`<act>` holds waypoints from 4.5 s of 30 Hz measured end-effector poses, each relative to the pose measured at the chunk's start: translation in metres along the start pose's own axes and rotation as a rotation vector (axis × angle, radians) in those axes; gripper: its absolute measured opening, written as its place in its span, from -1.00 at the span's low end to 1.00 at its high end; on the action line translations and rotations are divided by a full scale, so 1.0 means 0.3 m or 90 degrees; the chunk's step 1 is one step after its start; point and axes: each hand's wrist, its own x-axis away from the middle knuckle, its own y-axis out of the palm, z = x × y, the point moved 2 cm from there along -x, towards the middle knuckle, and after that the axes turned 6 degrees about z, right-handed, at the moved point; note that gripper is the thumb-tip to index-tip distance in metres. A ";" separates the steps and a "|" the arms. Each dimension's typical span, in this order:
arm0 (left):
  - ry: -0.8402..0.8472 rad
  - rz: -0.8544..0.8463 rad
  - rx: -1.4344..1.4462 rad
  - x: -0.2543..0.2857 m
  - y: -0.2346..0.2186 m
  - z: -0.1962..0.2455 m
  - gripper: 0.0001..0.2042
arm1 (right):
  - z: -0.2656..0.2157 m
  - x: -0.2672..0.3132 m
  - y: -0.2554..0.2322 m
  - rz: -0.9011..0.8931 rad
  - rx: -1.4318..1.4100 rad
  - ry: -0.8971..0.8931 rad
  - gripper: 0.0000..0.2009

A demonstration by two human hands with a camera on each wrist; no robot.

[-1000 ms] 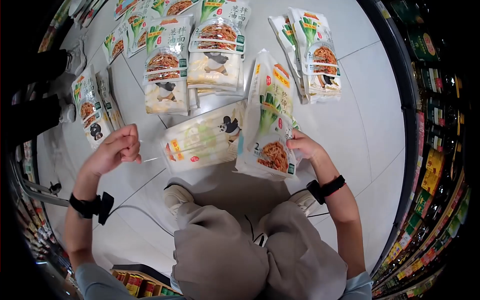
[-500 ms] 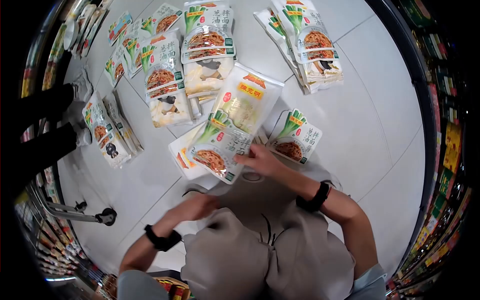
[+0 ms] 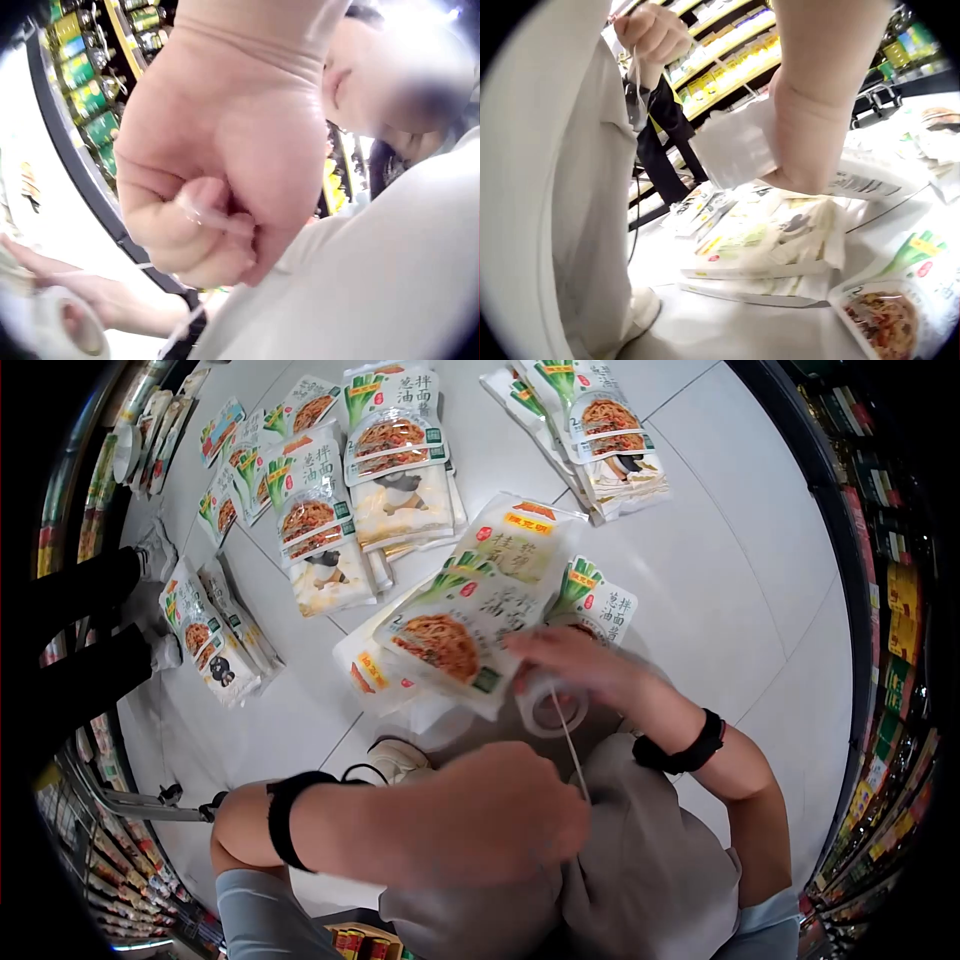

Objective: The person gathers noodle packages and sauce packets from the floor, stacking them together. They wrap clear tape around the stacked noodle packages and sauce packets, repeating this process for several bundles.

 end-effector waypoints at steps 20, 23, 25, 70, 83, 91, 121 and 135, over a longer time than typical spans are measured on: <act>-0.444 0.526 0.241 0.059 0.135 -0.470 -0.40 | -0.470 0.349 0.057 0.079 1.071 -0.689 -0.94; -0.378 0.466 0.011 -0.088 0.330 -0.424 -0.28 | -0.473 0.242 0.013 0.060 1.032 -0.641 -0.92; -0.481 0.420 0.056 -0.121 0.336 -0.453 -0.30 | -0.516 0.250 -0.027 0.158 0.992 -0.811 -0.86; -0.444 0.303 -0.094 0.287 0.082 -0.313 -0.58 | -0.630 0.947 -1.206 0.866 0.045 -0.511 -0.77; -0.639 0.720 0.707 0.472 0.352 -0.325 -0.65 | 0.655 0.625 -1.386 0.850 0.198 0.029 -0.83; -0.644 0.794 0.821 0.473 0.351 -0.363 -0.63 | 0.445 1.729 -1.576 1.135 -0.064 -0.299 -0.76; -0.828 0.583 0.133 0.289 0.456 -0.537 -0.33 | 0.205 -0.042 -0.443 0.601 0.715 -0.080 -0.58; -0.363 0.415 -0.271 0.219 0.287 -0.550 -0.37 | 0.217 -0.080 -0.384 0.496 0.783 -0.116 -0.54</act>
